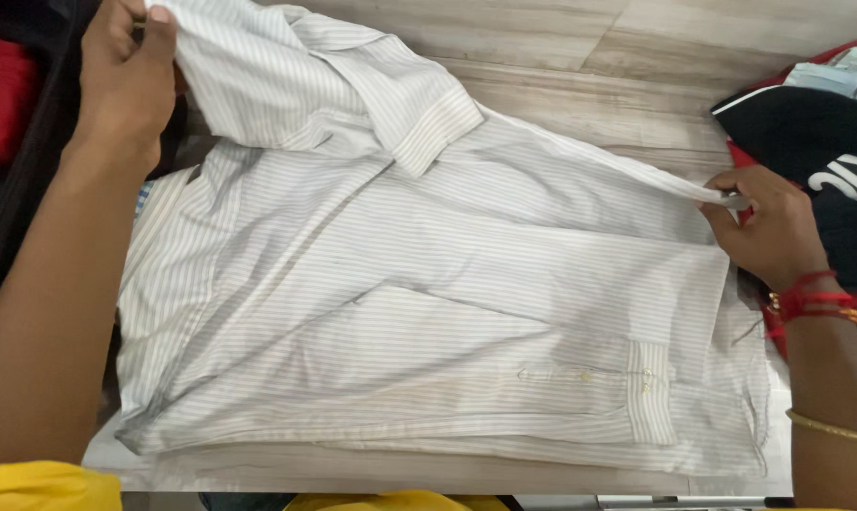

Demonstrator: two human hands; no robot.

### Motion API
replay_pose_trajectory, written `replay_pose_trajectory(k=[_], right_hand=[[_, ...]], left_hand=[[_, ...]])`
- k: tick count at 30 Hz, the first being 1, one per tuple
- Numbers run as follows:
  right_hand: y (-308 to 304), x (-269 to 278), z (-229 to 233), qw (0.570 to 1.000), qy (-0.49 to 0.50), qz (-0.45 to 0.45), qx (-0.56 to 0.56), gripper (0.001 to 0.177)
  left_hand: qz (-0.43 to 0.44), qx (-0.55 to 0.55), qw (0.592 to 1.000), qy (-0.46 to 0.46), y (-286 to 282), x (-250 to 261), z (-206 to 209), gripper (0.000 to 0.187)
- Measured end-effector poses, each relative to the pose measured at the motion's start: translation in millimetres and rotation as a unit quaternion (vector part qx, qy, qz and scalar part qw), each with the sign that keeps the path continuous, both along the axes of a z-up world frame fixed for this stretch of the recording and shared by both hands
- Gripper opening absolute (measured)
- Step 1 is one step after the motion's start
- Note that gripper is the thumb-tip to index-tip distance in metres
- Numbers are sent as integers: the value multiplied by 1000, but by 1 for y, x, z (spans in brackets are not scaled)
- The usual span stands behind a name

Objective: The person buttons a striped shirt, folds the sleeves across the back by hand, folds the body into a rectangle, and places the shirt into a suitcase.

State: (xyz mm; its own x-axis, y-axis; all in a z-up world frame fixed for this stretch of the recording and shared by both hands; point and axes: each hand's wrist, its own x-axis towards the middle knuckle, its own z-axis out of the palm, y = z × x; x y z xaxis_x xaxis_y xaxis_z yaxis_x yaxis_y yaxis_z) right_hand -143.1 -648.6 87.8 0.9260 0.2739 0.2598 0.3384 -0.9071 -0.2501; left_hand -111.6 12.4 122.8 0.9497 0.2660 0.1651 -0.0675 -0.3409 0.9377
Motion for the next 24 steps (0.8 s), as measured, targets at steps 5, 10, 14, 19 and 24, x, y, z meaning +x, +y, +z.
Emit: replay_pose_trajectory(k=[5,10,14,19,24], right_hand=[[-15,-35,-9,999,43,-17,-1,19],[-19,-41,-17,990,118,4,-72,25],[7,-49,0,960,126,-18,-248,34],[89,-73,25,991,58,67,-102,32],[209,-95,14,981,49,172,78,43]], left_hand=[[19,-2,1000,1,7,-47,-13,12],[0,180,982,54,-7,-85,-15,23],[2,231,964,130,-18,-94,-6,35],[-34,257,961,99,-19,-98,-2,44],[-16,273,948,166,-18,-99,1,38]])
